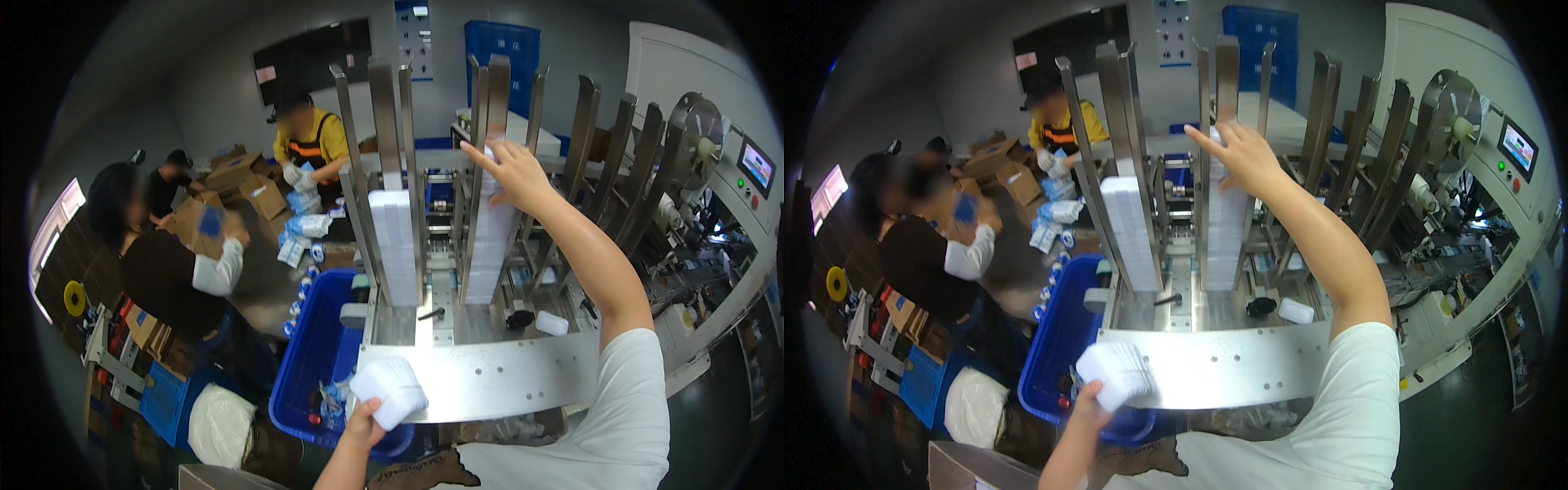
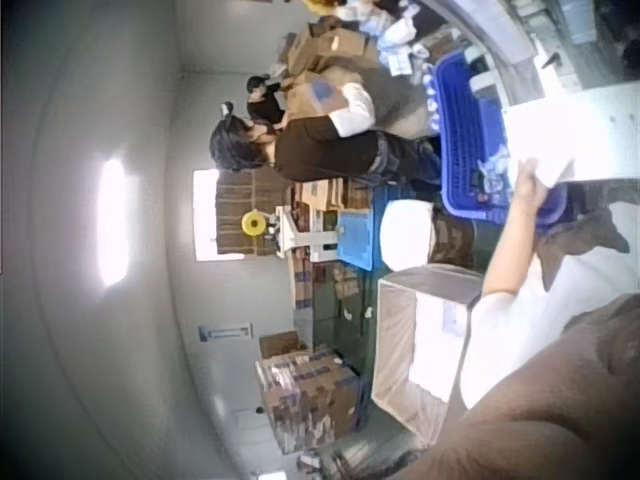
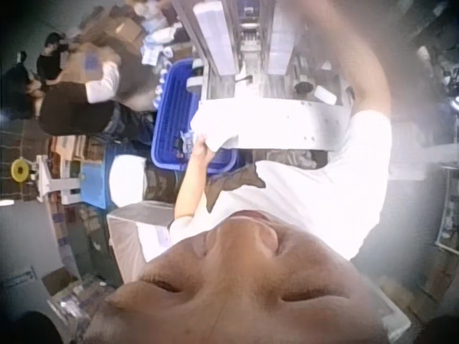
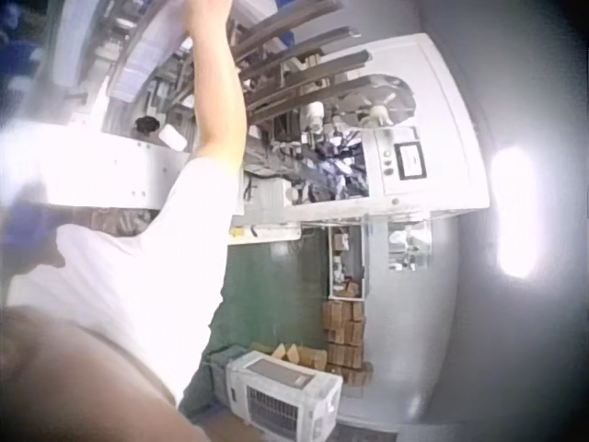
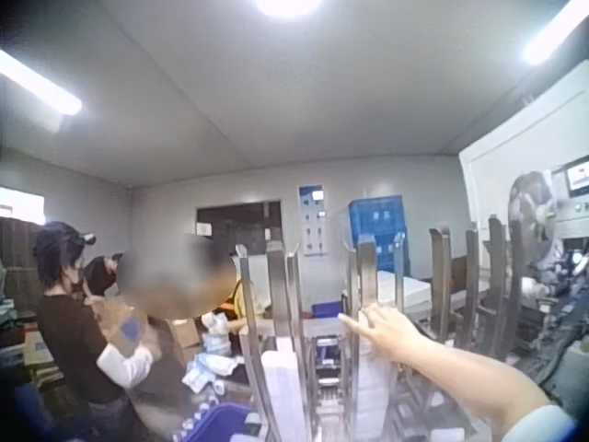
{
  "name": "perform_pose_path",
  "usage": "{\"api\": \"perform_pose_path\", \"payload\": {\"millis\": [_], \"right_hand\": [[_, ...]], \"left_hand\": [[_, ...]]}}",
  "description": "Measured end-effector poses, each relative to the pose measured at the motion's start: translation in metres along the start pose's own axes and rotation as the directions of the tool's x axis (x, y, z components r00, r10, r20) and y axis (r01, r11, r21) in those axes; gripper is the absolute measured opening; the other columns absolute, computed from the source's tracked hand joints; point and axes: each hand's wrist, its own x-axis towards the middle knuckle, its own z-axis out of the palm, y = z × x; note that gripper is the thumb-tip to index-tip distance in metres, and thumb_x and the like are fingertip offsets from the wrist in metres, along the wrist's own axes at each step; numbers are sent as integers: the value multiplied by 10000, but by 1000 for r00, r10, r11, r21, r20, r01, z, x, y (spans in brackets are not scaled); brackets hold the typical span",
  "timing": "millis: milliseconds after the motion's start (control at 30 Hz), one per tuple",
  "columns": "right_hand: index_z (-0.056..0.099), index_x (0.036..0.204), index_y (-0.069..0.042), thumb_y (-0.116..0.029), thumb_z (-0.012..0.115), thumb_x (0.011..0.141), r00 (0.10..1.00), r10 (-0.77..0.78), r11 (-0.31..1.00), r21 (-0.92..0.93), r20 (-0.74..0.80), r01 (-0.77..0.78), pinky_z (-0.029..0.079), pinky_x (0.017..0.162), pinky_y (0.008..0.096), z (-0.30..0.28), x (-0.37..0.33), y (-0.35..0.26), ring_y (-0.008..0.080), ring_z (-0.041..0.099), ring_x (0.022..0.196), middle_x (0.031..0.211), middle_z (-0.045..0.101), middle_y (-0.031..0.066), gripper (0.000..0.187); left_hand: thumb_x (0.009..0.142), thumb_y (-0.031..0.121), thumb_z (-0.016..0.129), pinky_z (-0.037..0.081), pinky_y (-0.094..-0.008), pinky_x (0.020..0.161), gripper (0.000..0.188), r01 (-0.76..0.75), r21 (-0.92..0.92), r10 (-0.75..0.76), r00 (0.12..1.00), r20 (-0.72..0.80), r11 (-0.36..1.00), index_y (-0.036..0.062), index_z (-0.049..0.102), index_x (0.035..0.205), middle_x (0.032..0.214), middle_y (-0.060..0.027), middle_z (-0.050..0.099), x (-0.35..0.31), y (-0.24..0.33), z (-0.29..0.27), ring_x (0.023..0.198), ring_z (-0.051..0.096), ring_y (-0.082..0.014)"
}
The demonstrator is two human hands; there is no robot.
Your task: The person places white plastic items into a large cardboard box, moves several boxes to a sealing machine, and then pulls a loaded pallet jack through a warehouse into a storage area.
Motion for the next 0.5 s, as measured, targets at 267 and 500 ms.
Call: {"api": "perform_pose_path", "payload": {"millis": [267,500], "right_hand": [[436,1263,-77,-189,586,866,957,-177,-183,948,229,-260,441,918,344,45,-145,-148,213,482,1144,1278,420,101,439],[521,1219,-32,-319,472,932,748,-262,-205,722,610,-661,373,933,302,132,-212,-200,187,459,1120,1271,443,125,409]], "left_hand": [[680,188,779,438,-359,875,715,177,664,101,928,-358,727,91,212,1104,1106,-145,410,13,3,35,1062,466,-238],[899,289,556,383,-430,959,383,209,259,-134,950,-281,943,135,212,964,1217,-174,338,-13,-32,39,1174,391,-271]]}}
